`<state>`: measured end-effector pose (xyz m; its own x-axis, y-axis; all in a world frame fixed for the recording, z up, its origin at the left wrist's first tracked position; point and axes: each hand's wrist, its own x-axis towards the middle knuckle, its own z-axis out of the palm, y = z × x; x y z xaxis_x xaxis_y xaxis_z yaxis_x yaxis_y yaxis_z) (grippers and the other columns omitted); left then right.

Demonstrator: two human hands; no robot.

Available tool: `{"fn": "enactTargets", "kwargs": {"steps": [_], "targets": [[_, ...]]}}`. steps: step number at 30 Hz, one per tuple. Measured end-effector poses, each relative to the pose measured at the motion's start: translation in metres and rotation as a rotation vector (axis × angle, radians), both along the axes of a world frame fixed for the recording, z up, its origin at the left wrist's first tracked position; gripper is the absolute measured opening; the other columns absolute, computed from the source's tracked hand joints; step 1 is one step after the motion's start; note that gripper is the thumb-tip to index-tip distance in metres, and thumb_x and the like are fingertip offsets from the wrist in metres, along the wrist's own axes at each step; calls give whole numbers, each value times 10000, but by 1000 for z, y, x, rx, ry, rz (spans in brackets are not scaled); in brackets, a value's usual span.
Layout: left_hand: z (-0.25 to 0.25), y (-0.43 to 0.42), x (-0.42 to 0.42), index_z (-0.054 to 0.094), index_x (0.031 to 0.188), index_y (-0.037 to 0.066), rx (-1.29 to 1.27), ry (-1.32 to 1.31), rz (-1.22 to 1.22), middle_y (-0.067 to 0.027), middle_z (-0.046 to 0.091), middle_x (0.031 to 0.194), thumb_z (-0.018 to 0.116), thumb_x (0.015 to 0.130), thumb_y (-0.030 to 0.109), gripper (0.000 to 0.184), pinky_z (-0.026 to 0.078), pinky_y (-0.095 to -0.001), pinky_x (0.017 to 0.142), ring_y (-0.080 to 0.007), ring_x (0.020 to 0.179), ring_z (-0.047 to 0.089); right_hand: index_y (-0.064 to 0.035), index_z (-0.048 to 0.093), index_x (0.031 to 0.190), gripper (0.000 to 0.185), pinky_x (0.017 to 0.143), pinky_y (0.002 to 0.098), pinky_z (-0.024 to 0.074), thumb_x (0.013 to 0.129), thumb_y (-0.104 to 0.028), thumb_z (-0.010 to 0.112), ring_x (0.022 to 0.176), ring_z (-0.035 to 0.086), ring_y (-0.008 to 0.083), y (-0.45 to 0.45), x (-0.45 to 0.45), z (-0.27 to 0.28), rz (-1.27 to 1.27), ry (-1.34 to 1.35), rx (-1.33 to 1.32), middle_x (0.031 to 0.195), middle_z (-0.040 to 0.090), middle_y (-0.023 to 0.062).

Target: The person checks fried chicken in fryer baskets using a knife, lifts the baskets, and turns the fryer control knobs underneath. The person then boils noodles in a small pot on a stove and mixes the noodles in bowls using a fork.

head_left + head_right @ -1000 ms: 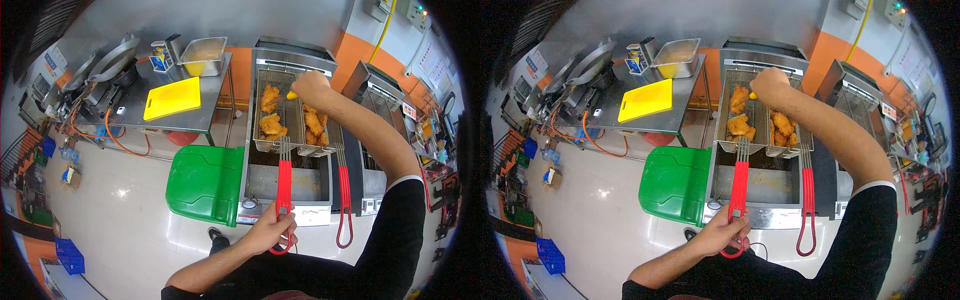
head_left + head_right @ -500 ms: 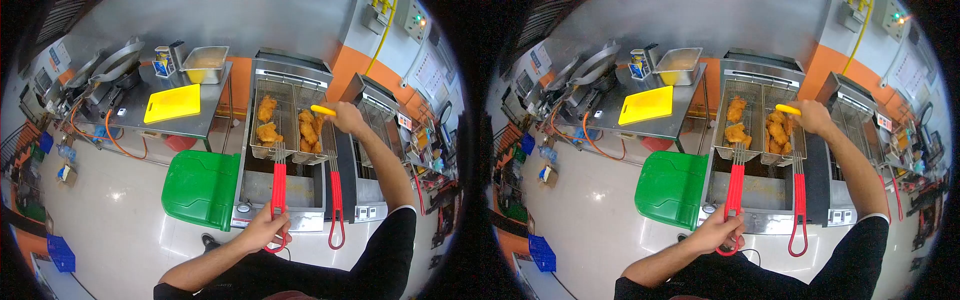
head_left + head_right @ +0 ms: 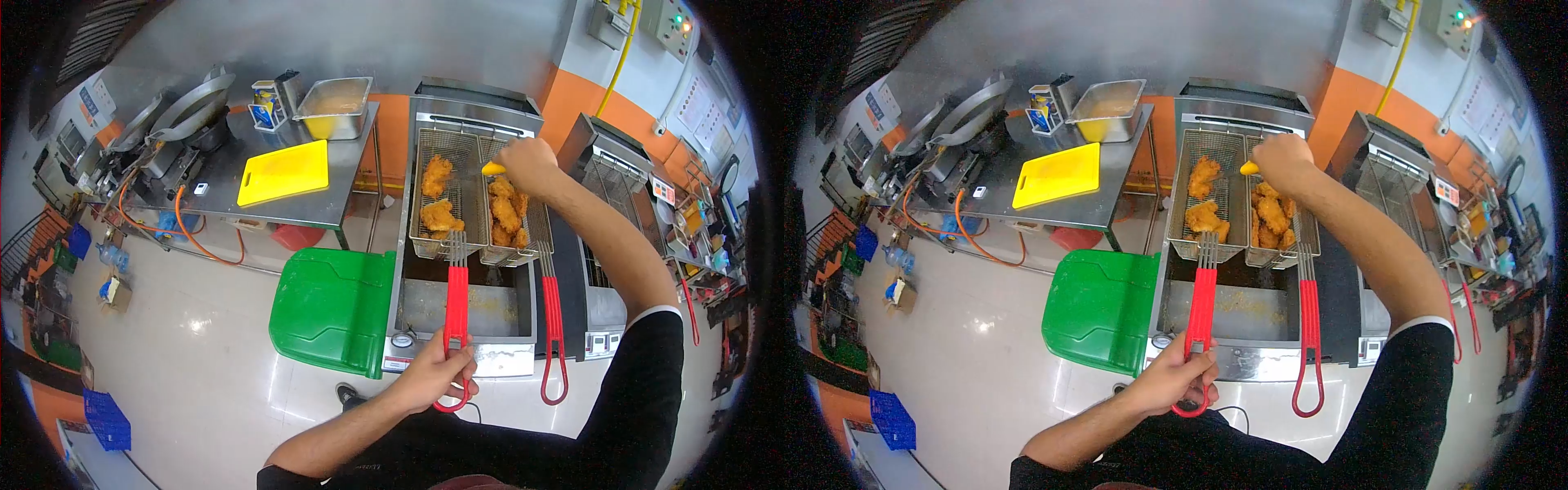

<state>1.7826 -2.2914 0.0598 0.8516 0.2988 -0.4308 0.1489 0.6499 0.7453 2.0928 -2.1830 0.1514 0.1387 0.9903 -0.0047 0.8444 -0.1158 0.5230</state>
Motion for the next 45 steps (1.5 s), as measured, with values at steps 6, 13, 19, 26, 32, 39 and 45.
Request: {"fn": "enactTargets", "kwargs": {"steps": [6, 13, 19, 26, 32, 39, 45], "targets": [[-1, 2, -1, 343, 1195, 102, -3, -15, -15, -22, 504, 735, 467, 971, 203, 275, 517, -306, 549, -164, 640, 611, -105, 683, 958, 171, 740, 381, 532, 815, -152, 602, 917, 647, 267, 24, -11, -27, 7, -13, -62, 973, 647, 115], [-2, 3, -2, 340, 1199, 95, 0, -23, -16, -27, 509, 749, 461, 973, 198, 276, 525, -316, 545, -168, 651, 620, -178, 614, 1137, 311, 756, 393, 523, 830, -229, 613, 931, 637, 278, -14, 7, -37, -81, 159, 26, 1056, 622, 113], [-3, 1, 1, 343, 1197, 106, -27, -19, -3, -27, 508, 747, 459, 972, 194, 268, 532, -326, 553, -172, 645, 619, -218, 590, 1184, 361, 734, 432, 522, 831, -287, 621, 864, 640, 313, -59, 17, -32, -144, 320, 144, 977, 635, 140], [6, 3, 0, 355, 1189, 118, -16, 20, -8, -22, 497, 728, 464, 975, 221, 262, 521, -329, 545, -178, 635, 614, -204, 597, 1173, 357, 692, 443, 499, 825, -274, 636, 797, 629, 333, -122, 4, 8, -147, 396, 295, 868, 621, 144], [7, 1, 3, 373, 1161, 110, -73, 43, 31, -29, 474, 703, 471, 973, 192, 227, 505, -317, 511, -197, 578, 581, -138, 618, 1155, 357, 620, 400, 444, 801, -160, 652, 696, 584, 318, -202, -23, 56, -191, 454, 402, 791, 572, 123], [10, 0, 8, 373, 1172, 111, -32, 156, 36, -52, 458, 672, 467, 960, 149, 235, 504, -327, 483, -219, 538, 583, -3, 608, 1168, 387, 608, 298, 425, 784, -32, 650, 685, 515, 201, -265, -32, 68, -314, 424, 454, 809, 527, 133], [9, -2, 10, 356, 1179, 87, -59, 116, 60, -55, 470, 664, 458, 968, 147, 242, 508, -316, 490, -222, 553, 604, -15, 627, 1154, 403, 604, 270, 453, 755, -24, 677, 688, 525, 175, -293, -18, 56, -304, 306, 490, 830, 545, 111]]}}
